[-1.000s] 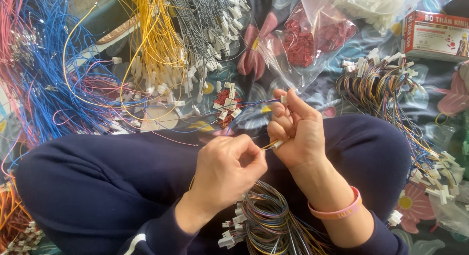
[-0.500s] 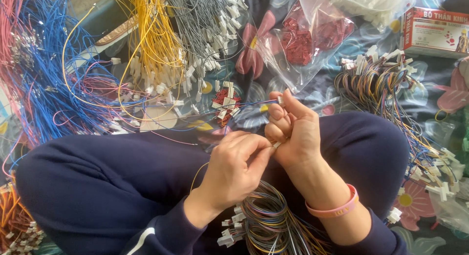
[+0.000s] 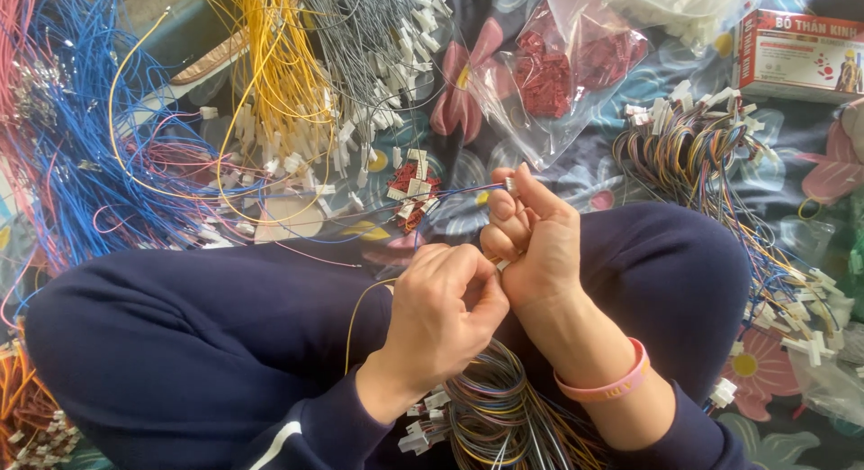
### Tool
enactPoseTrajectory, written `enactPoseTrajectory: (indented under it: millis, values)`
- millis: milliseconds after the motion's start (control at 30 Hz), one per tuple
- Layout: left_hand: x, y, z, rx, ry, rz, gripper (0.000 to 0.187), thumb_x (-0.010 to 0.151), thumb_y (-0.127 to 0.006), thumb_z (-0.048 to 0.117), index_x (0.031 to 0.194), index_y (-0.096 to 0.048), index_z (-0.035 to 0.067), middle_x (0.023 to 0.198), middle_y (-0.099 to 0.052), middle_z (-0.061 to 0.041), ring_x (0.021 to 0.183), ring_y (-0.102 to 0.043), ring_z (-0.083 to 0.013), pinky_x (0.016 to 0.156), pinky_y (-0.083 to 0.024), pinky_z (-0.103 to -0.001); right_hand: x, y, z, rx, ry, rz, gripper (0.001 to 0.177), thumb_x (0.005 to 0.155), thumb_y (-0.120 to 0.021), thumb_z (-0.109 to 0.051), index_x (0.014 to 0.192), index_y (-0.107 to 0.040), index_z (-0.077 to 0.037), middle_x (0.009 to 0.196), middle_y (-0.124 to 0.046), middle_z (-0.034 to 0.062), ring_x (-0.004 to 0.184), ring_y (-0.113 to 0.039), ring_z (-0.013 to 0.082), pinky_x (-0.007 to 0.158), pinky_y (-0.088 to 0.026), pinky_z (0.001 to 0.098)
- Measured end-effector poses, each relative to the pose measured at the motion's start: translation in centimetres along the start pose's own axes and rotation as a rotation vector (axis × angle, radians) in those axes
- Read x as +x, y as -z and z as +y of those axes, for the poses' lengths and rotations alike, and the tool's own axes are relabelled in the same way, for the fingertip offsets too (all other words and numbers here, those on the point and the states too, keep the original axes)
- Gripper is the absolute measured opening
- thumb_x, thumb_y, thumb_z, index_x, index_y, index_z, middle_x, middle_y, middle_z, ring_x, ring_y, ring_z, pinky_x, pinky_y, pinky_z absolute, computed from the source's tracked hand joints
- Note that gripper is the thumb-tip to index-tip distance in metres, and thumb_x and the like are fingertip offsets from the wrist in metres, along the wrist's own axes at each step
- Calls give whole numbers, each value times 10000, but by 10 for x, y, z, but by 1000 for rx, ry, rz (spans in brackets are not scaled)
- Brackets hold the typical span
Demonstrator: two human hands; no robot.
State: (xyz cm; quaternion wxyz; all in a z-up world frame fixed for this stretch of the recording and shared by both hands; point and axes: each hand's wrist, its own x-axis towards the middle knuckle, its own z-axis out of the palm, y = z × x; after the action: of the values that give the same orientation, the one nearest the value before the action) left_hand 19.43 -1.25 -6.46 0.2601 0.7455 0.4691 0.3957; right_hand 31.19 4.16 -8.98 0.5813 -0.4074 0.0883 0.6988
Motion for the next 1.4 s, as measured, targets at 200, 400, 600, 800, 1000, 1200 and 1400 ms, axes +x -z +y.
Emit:
enactPoseTrajectory:
  millis: [200,400,600,800,1000,1200,1400]
  values:
    - [1,4,-3,11,-25,-20,163,746,-590,26,681,-457,96,597,-494,-53,584,-489,-256,628,-383,-354,1,3,1,-30,11,-81,207,877,-565,-233,879,-598,-29,553,-416,4,354,-115,32,317,-82,173]
    - [6,14,2,54,-43,21,147,825,-602,74,707,-522,110,633,-541,-12,631,-518,-234,715,-380,-357,-5,-4,-3,-18,42,4,206,883,-565,-235,878,-583,-30,536,-406,12,359,-158,44,333,-101,176]
    - [1,3,-1,102,-101,63,172,730,-591,39,665,-452,118,584,-426,-39,617,-453,-250,833,-367,-425,3,8,1,7,12,-26,183,869,-569,-204,886,-599,-24,558,-411,15,363,-148,40,324,-96,167]
    - [12,20,-3,13,-169,12,86,780,-567,67,746,-500,110,672,-505,-63,707,-485,-291,783,-368,-374,-5,0,-3,-27,-9,-10,170,845,-580,-224,884,-578,-59,570,-396,-3,364,-129,41,336,-86,178]
    - [26,43,-28,119,-21,-319,1082,645,-781,509,1429,-169,85,1320,-564,-114,1137,-606,-247,1036,-232,-594,-17,-14,-25,-171,-78,-302,138,807,-579,-186,794,-590,-49,493,-291,-48,352,-170,26,312,-89,186]
    - [5,111,-47,87,150,-688,264,893,-546,255,670,-488,127,535,-526,-94,475,-460,-281,513,-343,-383,-17,-14,-75,-149,321,0,128,718,-647,-244,666,-617,-131,449,-425,-45,321,-223,30,329,-101,170]
    - [5,165,-38,-26,418,-595,287,850,-536,333,927,-759,170,836,-811,103,743,-715,-4,686,-505,-188,-9,-15,-77,20,297,149,197,740,-682,-206,623,-528,-169,624,-563,-98,430,-408,-10,350,-110,154]
